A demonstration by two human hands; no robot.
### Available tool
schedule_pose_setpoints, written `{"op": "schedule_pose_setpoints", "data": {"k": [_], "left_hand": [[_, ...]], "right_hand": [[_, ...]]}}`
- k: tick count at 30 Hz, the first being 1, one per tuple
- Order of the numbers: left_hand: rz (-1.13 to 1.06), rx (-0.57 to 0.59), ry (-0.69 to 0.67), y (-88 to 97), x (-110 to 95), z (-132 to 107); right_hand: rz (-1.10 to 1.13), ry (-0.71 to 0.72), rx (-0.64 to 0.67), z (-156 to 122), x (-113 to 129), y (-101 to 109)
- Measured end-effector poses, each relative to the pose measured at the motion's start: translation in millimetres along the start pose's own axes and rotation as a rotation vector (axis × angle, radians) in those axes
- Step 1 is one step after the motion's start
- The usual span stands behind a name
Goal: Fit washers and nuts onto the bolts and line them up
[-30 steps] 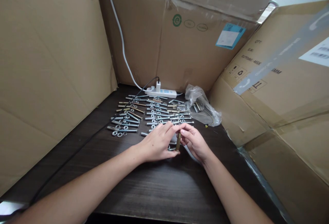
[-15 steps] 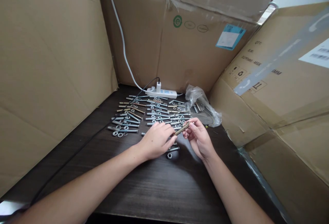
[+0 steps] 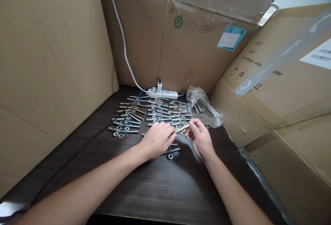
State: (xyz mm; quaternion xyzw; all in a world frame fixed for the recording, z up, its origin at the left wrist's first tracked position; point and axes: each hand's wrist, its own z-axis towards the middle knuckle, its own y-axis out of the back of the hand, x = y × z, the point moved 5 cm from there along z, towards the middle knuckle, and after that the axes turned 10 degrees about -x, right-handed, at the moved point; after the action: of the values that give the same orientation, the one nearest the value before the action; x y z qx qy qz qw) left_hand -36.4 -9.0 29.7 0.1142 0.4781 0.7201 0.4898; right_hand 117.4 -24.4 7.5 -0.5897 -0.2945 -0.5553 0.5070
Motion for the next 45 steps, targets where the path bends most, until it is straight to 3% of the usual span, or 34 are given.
{"op": "schedule_pose_setpoints", "data": {"k": [5, 9, 12, 15, 18, 22, 27, 35, 39, 43, 45], "left_hand": [[-0.010, 0.014, 0.009, 0.0, 0.1, 0.6], [-0.012, 0.021, -0.008, -1.1, 1.2, 1.3], [0.001, 0.017, -0.033, -2.0, 2.1, 1.8], [0.046, 0.023, -0.030, -2.2, 4.1, 1.7], [0.083, 0.017, -0.025, -0.3, 5.8, 1.0], [0.078, 0.005, -0.020, 3.4, 8.1, 0.3], [0.054, -0.002, -0.003, 5.7, 11.4, 0.6], [0.027, -0.009, 0.016, 5.4, 13.6, 0.3], [0.030, -0.003, 0.020, 6.0, 13.7, 0.6], [0.044, 0.001, 0.021, 6.3, 13.8, 1.2], [0.049, 0.003, 0.016, 5.4, 13.9, 1.3]], "right_hand": [[-0.060, -0.154, 0.118, -10.1, -13.7, -14.7], [-0.208, -0.109, 0.134, -10.9, -14.5, -17.0], [-0.501, 0.060, 0.002, 4.9, -2.4, 2.3], [-1.000, 0.248, -0.180, 33.4, 14.5, 35.9], [-1.420, 0.138, -0.250, 68.8, 16.4, 71.5], [-1.543, 0.071, -0.273, 105.9, 11.6, 94.5], [-1.615, 0.043, -0.303, 128.2, 0.0, 97.9], [-1.583, 0.042, -0.389, 134.8, -4.2, 95.2], [-1.495, 0.086, -0.389, 126.3, 4.0, 83.9], [-1.353, 0.178, -0.305, 87.1, 43.0, 40.5], [-1.110, 0.301, -0.130, 44.7, 76.3, 0.5]]}}
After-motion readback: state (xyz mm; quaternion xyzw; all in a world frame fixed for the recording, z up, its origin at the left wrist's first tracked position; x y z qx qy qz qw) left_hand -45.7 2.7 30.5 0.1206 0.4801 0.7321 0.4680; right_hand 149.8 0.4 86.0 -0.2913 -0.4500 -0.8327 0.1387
